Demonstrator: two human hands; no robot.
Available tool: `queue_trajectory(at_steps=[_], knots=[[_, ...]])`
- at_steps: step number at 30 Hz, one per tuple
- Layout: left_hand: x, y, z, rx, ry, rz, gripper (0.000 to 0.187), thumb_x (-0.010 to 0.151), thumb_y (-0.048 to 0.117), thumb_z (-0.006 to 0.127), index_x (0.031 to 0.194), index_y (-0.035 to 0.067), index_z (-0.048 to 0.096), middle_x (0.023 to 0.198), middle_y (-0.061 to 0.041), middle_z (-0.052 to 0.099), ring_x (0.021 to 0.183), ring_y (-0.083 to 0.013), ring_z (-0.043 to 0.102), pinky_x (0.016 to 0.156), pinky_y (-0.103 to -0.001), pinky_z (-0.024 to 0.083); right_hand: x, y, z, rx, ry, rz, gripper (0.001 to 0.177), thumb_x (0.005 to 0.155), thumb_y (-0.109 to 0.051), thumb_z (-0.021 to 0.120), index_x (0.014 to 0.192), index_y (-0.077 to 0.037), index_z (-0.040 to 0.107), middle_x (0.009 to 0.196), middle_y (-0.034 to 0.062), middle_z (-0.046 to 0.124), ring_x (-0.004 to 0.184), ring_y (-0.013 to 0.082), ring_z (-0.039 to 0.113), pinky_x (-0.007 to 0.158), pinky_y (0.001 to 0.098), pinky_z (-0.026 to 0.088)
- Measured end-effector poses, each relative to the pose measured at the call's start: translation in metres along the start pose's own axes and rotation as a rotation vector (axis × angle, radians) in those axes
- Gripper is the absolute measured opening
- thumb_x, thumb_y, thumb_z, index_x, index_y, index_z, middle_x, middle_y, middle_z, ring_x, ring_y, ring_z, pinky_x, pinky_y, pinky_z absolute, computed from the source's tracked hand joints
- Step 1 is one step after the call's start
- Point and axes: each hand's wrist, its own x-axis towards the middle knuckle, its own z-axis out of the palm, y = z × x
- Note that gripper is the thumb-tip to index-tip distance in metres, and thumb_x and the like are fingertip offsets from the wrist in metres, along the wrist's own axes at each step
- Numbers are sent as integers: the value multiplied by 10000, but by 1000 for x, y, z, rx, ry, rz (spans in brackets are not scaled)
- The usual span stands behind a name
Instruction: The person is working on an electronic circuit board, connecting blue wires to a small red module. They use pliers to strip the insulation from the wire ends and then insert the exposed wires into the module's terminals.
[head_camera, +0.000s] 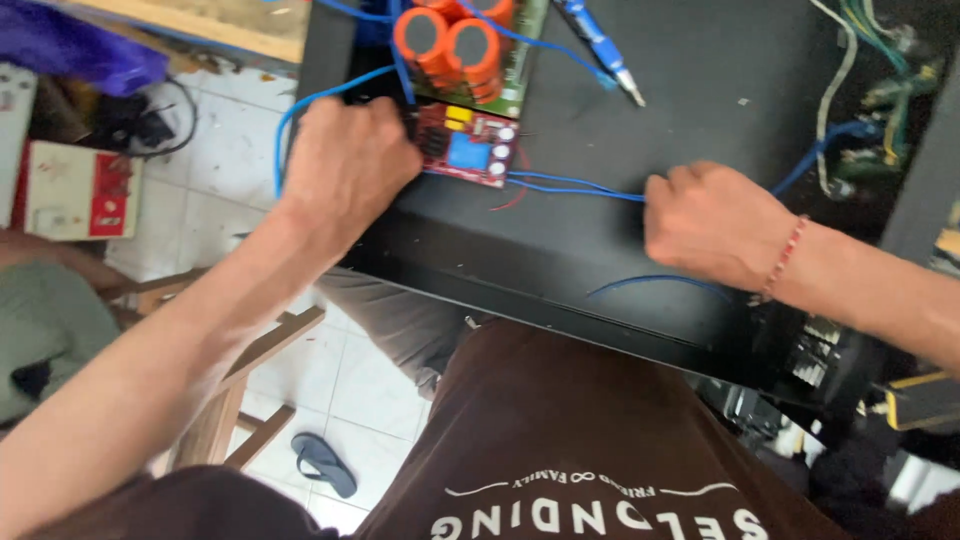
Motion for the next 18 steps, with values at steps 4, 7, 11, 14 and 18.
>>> queue_trajectory(at_steps=[4, 7, 11, 14, 18], knots=[[6, 10, 8, 102, 36, 4, 316, 792, 80, 717, 727, 389, 701, 775, 79, 672, 722, -142, 653, 501, -313, 364, -1, -3, 12, -20, 47, 63, 206, 810, -50, 634, 645, -168, 597, 661, 24, 541, 586, 240, 597, 522, 364, 448], [-2, 13, 3, 214, -34, 13, 328, 838, 19, 713, 746, 334, 694, 792, 62, 619, 718, -121, 556, 556, -295, 337, 3, -3, 15, -31, 108, 96, 224, 793, -16, 659, 648, -171, 590, 665, 25, 529, 579, 230, 586, 516, 360, 452], [-3, 27, 15, 354, -58, 28, 328, 809, -27, 661, 733, 292, 663, 791, 10, 545, 708, -150, 422, 561, -319, 229, 5, -2, 11, -116, 220, 145, 548, 833, -102, 644, 1374, -186, 672, 635, -54, 565, 576, 178, 593, 522, 306, 463], [-2, 28, 15, 449, -53, 34, 378, 771, -80, 613, 683, 288, 606, 752, 27, 505, 718, -151, 396, 559, -318, 202, 9, -1, 12, -100, 227, 140, 507, 847, -114, 634, 1343, -201, 686, 648, -44, 585, 574, 189, 597, 512, 318, 456], [8, 25, 17, 383, -95, 19, 378, 831, -46, 631, 738, 321, 647, 785, 37, 588, 772, -163, 479, 540, -293, 270, 11, 3, 5, -37, 203, 142, 512, 818, -132, 620, 1322, -197, 681, 665, -33, 623, 584, 210, 636, 504, 334, 494]])
